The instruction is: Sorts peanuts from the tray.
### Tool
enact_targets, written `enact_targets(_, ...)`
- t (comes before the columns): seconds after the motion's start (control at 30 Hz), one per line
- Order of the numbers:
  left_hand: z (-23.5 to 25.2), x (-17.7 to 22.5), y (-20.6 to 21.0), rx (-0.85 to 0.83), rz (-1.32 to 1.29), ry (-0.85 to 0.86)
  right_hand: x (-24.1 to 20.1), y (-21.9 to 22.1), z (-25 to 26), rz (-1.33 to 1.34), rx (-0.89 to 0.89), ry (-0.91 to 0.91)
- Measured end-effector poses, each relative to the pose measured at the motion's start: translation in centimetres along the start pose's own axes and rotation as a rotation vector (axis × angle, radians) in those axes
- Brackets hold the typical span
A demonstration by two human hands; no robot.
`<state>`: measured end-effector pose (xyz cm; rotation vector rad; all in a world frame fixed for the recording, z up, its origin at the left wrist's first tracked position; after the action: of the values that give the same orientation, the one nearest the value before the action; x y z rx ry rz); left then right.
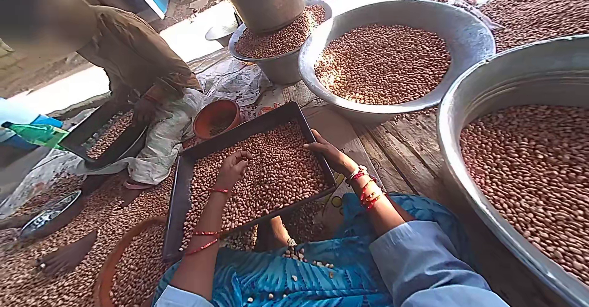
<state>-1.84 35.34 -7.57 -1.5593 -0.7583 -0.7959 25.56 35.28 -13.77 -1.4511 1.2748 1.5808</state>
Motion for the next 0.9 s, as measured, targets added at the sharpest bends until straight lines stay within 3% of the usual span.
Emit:
enact_targets(0.13,0.1,1.4,1.9,-0.05,0.52,-0.081,-0.2,0.1,-0.2,-0.011,0.001,0.003)
enact_targets(0.23,0.4,1.5,2.5,-0.093,0.537,-0.117,-0.2,0.0,-0.1,-0.012,-0.003,0.002)
enact_targets(0.3,0.5,0.7,1.3,-0.046,0.32,-0.059,-0.1,0.1,-0.1,-0.007,-0.001,0.001)
enact_targets(0.4,0.2,-0.3,-0.2,0.025,-0.319,0.029,-0.1,0.0,-0.1,0.001,-0.002,-0.009)
enact_targets(0.47,-0.3,-0.4,-0.2,-0.025,-0.473,-0.014,0.1,-0.1,0.1,0.001,-0.007,-0.006)
enact_targets(0.53,-0.5,-0.5,0.3,-0.056,-0.323,-0.046,0.2,-0.1,0.1,-0.011,-0.001,0.002)
enact_targets(0.63,-0.1,0.3,1.5,-0.075,0.312,-0.094,0.2,-0.1,0.1,-0.013,-0.002,0.001)
enact_targets(0.7,-0.1,0.8,2.5,-0.114,0.501,-0.148,0.2,-0.2,0.0,-0.011,0.0,-0.004)
enact_targets(0.8,-0.1,1.0,2.8,-0.14,0.534,-0.17,0.0,0.0,-0.1,-0.02,-0.001,0.008)
enact_targets(0.9,0.1,0.2,1.4,-0.093,0.195,-0.122,-0.1,0.0,-0.1,-0.012,0.002,0.009)
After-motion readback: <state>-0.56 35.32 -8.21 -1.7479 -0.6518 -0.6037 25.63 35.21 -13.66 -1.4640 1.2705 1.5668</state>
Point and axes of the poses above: each hand's wrist, its own z-axis towards the middle knuckle, its own y-axis out of the palm, x = y × z, the point moved 5 cm from there along z, towards the middle knuckle, and after that the axes turned 4 degrees about -z, right-handed, at the moved point
